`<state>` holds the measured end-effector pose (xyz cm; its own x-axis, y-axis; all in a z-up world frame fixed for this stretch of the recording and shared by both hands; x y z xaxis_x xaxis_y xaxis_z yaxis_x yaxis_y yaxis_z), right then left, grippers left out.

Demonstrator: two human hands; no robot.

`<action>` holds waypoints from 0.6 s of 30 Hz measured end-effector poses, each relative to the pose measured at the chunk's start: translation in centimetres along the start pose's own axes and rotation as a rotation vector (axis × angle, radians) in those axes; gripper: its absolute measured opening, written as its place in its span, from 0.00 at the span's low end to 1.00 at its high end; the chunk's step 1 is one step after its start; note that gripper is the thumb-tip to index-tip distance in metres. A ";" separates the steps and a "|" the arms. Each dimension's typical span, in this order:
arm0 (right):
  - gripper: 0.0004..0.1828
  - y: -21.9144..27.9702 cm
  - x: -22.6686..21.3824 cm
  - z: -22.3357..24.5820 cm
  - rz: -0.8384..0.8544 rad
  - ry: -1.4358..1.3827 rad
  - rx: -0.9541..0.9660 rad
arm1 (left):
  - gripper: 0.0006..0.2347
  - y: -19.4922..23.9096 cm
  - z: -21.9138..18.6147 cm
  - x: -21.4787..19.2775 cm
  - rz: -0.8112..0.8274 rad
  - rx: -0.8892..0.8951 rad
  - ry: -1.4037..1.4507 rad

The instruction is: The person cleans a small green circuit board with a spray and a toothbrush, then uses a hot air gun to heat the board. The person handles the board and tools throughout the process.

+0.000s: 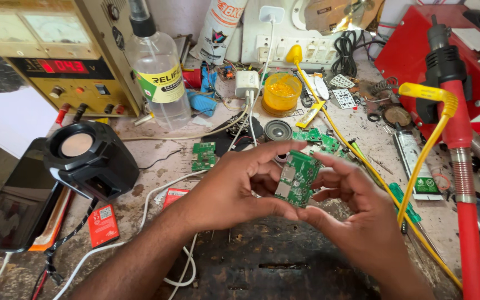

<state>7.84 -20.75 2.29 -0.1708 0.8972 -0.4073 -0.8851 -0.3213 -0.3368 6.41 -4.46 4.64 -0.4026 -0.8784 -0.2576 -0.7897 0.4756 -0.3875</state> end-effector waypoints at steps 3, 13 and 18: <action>0.44 -0.4 0.6 0.5 0.053 0.287 0.002 | 0.36 0.0 1.2 -0.6 0.018 -0.124 -0.283; 0.49 -1.0 -0.2 0.4 0.022 0.323 0.017 | 0.32 0.0 0.3 -2.0 -0.110 -0.114 -0.661; 0.38 -1.3 -1.1 10.9 -0.181 0.258 -0.200 | 0.33 0.4 -0.5 -5.0 -0.344 -0.164 -0.575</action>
<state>4.49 -18.02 12.45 0.1178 0.8471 -0.5182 -0.7844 -0.2406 -0.5717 7.87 0.12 6.26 0.1569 -0.7920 -0.5900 -0.9066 0.1215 -0.4041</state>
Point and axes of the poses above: each hand's wrist, its own y-axis away from the middle knuckle, its own x-axis out of the palm, z = x × y, the point moved 10 cm from there along -y, towards the middle knuckle, and after that the axes turned 1 degree about x, right-handed, at the moved point
